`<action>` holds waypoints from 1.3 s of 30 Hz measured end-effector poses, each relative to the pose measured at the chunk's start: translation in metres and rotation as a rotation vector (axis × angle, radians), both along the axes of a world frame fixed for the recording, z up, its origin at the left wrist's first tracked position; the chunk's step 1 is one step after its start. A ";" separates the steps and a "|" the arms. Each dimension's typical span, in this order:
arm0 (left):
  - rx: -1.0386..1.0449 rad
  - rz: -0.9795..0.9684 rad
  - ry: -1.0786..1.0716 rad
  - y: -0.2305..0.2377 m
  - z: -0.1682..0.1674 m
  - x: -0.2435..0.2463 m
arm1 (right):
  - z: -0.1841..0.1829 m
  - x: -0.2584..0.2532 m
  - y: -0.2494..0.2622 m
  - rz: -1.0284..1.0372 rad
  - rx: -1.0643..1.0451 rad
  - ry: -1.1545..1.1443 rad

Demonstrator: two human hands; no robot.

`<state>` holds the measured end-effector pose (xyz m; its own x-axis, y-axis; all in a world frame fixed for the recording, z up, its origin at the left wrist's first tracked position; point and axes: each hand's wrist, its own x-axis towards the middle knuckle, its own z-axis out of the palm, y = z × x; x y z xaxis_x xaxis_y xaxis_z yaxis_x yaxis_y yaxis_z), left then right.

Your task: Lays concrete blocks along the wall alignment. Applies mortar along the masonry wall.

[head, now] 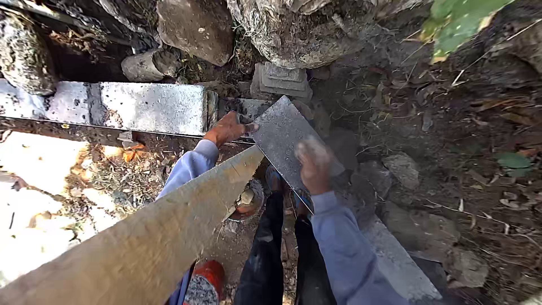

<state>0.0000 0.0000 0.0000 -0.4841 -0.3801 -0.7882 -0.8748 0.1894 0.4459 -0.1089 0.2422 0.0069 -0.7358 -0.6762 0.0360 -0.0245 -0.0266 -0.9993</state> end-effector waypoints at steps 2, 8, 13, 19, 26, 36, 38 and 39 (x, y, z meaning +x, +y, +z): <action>-0.014 -0.015 -0.033 0.000 0.005 -0.005 | 0.002 0.003 -0.041 0.057 -0.209 -0.030; 0.005 -0.027 -0.035 0.000 0.008 -0.009 | -0.046 0.012 -0.069 0.122 -0.180 0.023; 0.042 -0.021 -0.023 -0.005 0.005 -0.005 | -0.017 -0.003 -0.009 -0.051 0.272 0.218; 0.154 0.249 0.093 -0.010 0.001 0.003 | -0.007 -0.019 0.101 -0.155 1.005 -0.093; 0.112 0.059 0.013 -0.007 0.003 -0.003 | -0.024 -0.013 0.093 -0.200 0.800 -0.669; 0.023 -0.048 -0.087 -0.002 0.001 -0.011 | -0.010 -0.025 0.096 -0.064 1.162 -0.207; 0.003 -0.052 -0.093 -0.001 0.004 -0.012 | 0.002 -0.023 0.092 -0.166 1.109 0.103; -0.004 -0.057 -0.097 -0.001 0.004 -0.012 | 0.007 -0.020 0.086 -0.218 0.935 0.208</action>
